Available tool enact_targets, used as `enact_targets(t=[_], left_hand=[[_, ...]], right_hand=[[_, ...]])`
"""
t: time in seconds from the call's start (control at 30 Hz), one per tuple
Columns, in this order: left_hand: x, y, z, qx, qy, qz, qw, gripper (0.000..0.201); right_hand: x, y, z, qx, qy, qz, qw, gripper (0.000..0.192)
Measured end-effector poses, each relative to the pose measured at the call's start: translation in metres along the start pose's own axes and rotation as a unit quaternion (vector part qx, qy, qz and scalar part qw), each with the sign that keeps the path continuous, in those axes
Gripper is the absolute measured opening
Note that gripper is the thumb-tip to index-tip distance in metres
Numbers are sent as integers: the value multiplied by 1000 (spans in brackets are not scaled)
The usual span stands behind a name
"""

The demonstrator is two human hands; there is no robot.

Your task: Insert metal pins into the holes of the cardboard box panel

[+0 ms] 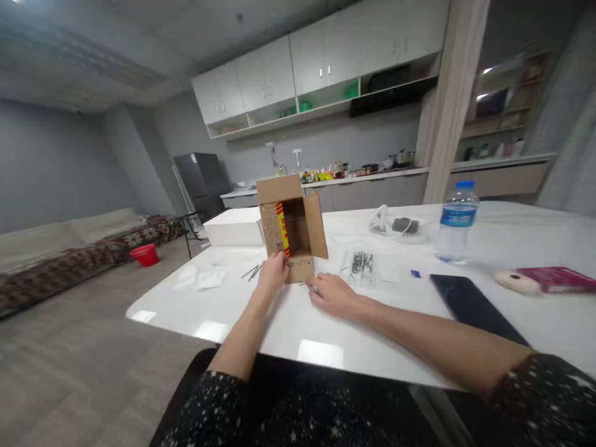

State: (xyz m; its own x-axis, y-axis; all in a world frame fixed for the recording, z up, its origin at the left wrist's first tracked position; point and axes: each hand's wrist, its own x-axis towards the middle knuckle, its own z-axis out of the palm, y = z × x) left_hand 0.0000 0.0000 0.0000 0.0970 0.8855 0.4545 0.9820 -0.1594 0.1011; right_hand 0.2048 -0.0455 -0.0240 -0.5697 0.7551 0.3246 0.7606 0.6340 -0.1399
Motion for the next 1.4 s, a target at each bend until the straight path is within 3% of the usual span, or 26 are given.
enact_targets(t=[0.5,0.6,0.7,0.8,0.87,1.03,1.4], left_hand=[[-4,9,-11,-8,0,-35,999,14],[-3,8,-12,-35,49,-45,997,8],[-2,8,-13,-81,133,-32,987,4],[-2,9,-13,-138,203,17,969,7],[-2,10,-12,-174,215,64,959,8],[-2,12,-6,-214,166,143,952,11],[1,5,12,-205,52,155,965,15]], right_hand=[[-2,-4,-7,19,-11,20,1000,31],[-2,-5,-7,16,-16,20,1000,31],[-2,-5,-7,12,-16,20,1000,31],[-2,-5,-7,13,-14,21,1000,32],[-2,-5,-8,13,-15,22,1000,32],[-3,-6,-11,10,-20,22,1000,31],[-2,-4,-8,6,-19,15,1000,31]])
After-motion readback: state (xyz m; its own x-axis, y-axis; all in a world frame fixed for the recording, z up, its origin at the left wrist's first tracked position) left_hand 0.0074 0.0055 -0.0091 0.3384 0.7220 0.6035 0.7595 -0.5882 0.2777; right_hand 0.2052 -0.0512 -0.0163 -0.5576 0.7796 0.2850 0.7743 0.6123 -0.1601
